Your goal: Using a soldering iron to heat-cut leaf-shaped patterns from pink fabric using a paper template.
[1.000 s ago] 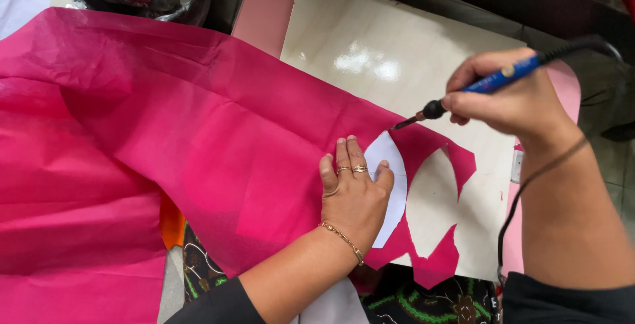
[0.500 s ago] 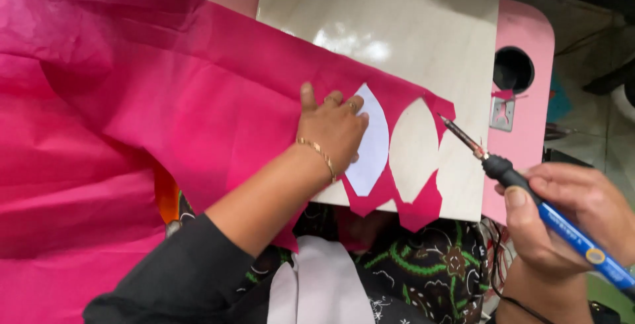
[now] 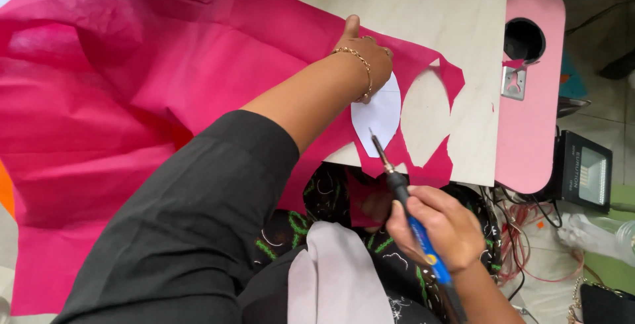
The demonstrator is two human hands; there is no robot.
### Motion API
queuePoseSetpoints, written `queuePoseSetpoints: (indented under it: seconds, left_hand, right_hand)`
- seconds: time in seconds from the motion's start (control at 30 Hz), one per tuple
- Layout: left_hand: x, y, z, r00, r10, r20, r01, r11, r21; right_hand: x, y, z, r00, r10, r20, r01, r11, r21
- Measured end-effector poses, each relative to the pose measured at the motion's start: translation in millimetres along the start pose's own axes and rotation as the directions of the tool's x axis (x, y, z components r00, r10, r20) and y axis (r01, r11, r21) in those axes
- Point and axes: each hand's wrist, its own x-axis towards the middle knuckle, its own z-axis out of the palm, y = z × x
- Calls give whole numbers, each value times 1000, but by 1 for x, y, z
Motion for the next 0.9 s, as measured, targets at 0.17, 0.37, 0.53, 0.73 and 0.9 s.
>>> queuePoseSetpoints:
  seconds: [0.17,0.37,0.53,0.73,0.9]
  left_hand:
    - [7,-2,6,998,30,-57,-28,999,47]
    - [-14,-5,2,996,47,-77,-50,998,-34]
    - [-40,-4,0,994,74,-84,-80,995,-68]
    - [-38,0,20,983,62,-171,-81,991,-108]
    - [-40,-5,35,979,96,-181,-135,967,-218]
  right_hand:
    - [20,-19,14,959,-180,-219,208,972,112]
    - [-24,2,5,996,-17,-85,14,999,-44]
    - [-19,26,-42,733,413,541,-678,513,527]
    - [-17,1,-50,948,117,-296,-134,990,-37]
    - [-25,2,-50,943,149,-297,-167,985,-36]
